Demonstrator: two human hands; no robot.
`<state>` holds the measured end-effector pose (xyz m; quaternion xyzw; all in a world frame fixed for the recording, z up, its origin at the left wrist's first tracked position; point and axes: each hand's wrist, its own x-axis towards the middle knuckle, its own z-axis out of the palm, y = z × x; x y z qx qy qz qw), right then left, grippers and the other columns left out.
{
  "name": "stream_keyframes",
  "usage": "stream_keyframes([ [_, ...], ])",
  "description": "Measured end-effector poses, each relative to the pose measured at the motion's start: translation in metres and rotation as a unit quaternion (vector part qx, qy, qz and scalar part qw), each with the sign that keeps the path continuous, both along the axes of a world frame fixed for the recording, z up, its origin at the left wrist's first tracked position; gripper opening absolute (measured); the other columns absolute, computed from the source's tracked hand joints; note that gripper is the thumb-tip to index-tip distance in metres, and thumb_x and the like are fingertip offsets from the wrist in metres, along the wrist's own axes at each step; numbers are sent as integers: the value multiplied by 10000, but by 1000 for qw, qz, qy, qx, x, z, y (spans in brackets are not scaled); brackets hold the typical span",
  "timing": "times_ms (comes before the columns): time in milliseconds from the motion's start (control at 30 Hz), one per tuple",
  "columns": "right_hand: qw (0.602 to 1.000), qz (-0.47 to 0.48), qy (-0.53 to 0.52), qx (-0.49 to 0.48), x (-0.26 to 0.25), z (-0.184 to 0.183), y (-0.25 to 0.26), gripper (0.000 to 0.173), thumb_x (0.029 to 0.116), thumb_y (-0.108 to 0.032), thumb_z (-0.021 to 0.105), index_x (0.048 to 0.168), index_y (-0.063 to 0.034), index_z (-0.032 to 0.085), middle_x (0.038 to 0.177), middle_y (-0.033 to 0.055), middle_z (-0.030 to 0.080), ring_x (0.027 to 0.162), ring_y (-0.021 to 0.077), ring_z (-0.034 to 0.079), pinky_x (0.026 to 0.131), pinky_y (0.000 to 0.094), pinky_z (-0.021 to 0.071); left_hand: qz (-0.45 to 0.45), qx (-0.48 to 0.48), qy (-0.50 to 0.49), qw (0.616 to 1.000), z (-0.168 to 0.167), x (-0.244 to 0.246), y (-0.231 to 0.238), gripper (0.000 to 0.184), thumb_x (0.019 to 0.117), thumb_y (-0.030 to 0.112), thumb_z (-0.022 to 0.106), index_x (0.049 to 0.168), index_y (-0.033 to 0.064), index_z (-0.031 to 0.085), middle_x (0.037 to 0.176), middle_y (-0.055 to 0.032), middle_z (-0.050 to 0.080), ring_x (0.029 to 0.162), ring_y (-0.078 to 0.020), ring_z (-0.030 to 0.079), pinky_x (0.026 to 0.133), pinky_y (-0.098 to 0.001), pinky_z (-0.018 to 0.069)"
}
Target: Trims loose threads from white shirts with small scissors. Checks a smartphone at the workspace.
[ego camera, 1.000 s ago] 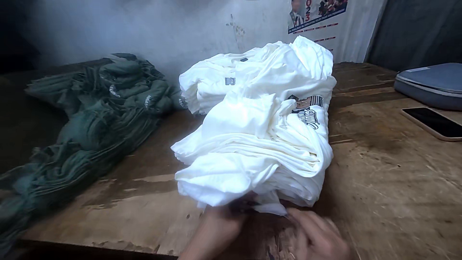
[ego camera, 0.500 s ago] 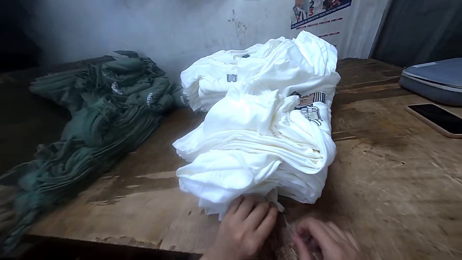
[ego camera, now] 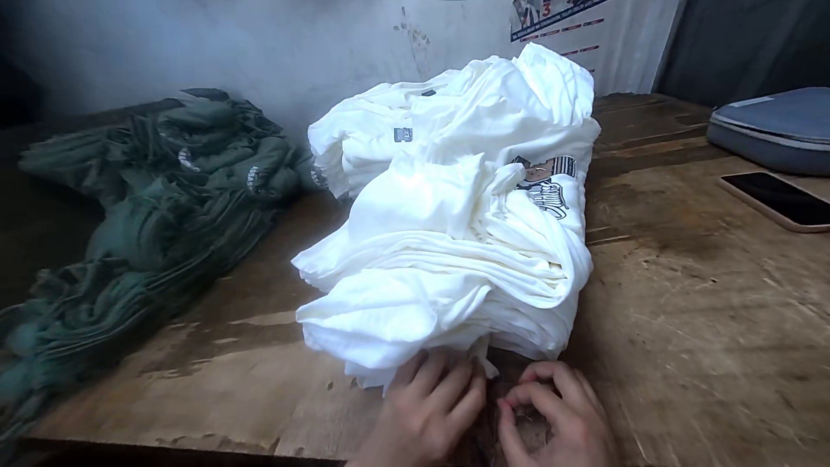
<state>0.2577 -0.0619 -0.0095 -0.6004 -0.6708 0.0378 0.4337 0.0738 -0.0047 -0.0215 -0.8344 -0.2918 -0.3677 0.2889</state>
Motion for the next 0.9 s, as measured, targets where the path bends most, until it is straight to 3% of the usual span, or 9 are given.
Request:
stream_keyframes([
  [100, 998, -17, -50, -45, -1, 10, 2, 232, 772, -272, 822, 951, -130, 787, 1017, 126, 719, 961, 344, 686, 779, 510, 554, 20, -68, -47, 996, 1, 1, -3, 168, 996, 169, 567, 1081, 211, 705, 1005, 4, 725, 936, -196, 666, 792, -367, 522],
  [167, 995, -30, -94, -21, -6, 8, 13, 336, 767, -240, 814, 1092, -157, 803, 1041, 165, 721, 982, 390, 693, 789, 553, 556, 47, -160, -69, 984, 4, 3, -4, 231, 878, 220, 654, 1080, 195, 764, 937, -27, 726, 855, -214, 712, 716, -411, 584],
  [233, 993, -24, -114, 6, -7, 1, 21, 158, 793, -170, 765, 941, -167, 820, 1005, 131, 741, 982, 384, 697, 793, 547, 561, 49, -200, -88, 975, 3, 1, -2, 201, 799, 190, 692, 977, 172, 785, 880, -30, 736, 761, -199, 722, 639, -409, 589],
  [333, 998, 5, -64, 16, 1, 1, 20, 64, 845, -111, 742, 851, -114, 805, 960, 107, 735, 960, 349, 698, 804, 501, 578, 6, -141, -90, 986, 3, -14, 0, 121, 921, 177, 627, 948, 150, 742, 897, -31, 754, 784, -128, 721, 673, -271, 588],
  [467, 1000, 0, -7, 2, 10, 4, 13, 64, 864, -79, 732, 838, -78, 791, 954, 115, 717, 954, 319, 690, 817, 432, 587, 9, -194, -7, 981, 7, -31, -5, 91, 750, 106, 669, 829, 138, 703, 860, -52, 724, 756, -218, 720, 600, -401, 584],
  [500, 1000, 0, -9, -8, 10, 4, 12, 62, 867, -80, 727, 846, -79, 786, 964, 116, 713, 962, 318, 688, 821, 432, 587, 21, -231, -7, 973, 11, -30, -9, 144, 743, 122, 689, 881, 137, 724, 922, -67, 741, 813, -246, 738, 648, -441, 605],
  [600, 997, 47, -15, -65, 16, 13, 5, 63, 878, -67, 701, 859, -54, 760, 1005, 153, 708, 1003, 365, 677, 847, 491, 572, 31, -345, -39, 937, 32, -20, -26, 353, 905, 323, 756, 1184, 109, 721, 1160, -163, 725, 1022, -353, 724, 833, -559, 590],
  [733, 969, 148, -59, -192, 36, 37, -9, 147, 849, -131, 767, 978, -76, 808, 1161, 185, 696, 1099, 403, 638, 911, 544, 535, 97, -259, -59, 959, 36, 1, -38, 252, 957, 258, 683, 1167, 134, 747, 1095, -149, 732, 947, -346, 731, 772, -519, 589],
  [900, 990, 51, -62, -113, 18, 24, 3, 192, 888, -221, 746, 1017, -90, 802, 1013, 130, 746, 945, 341, 718, 797, 527, 590, 171, -145, -11, 975, 32, 26, -32, 148, 892, 197, 707, 997, 121, 781, 956, -89, 752, 870, -310, 733, 709, -449, 592],
])
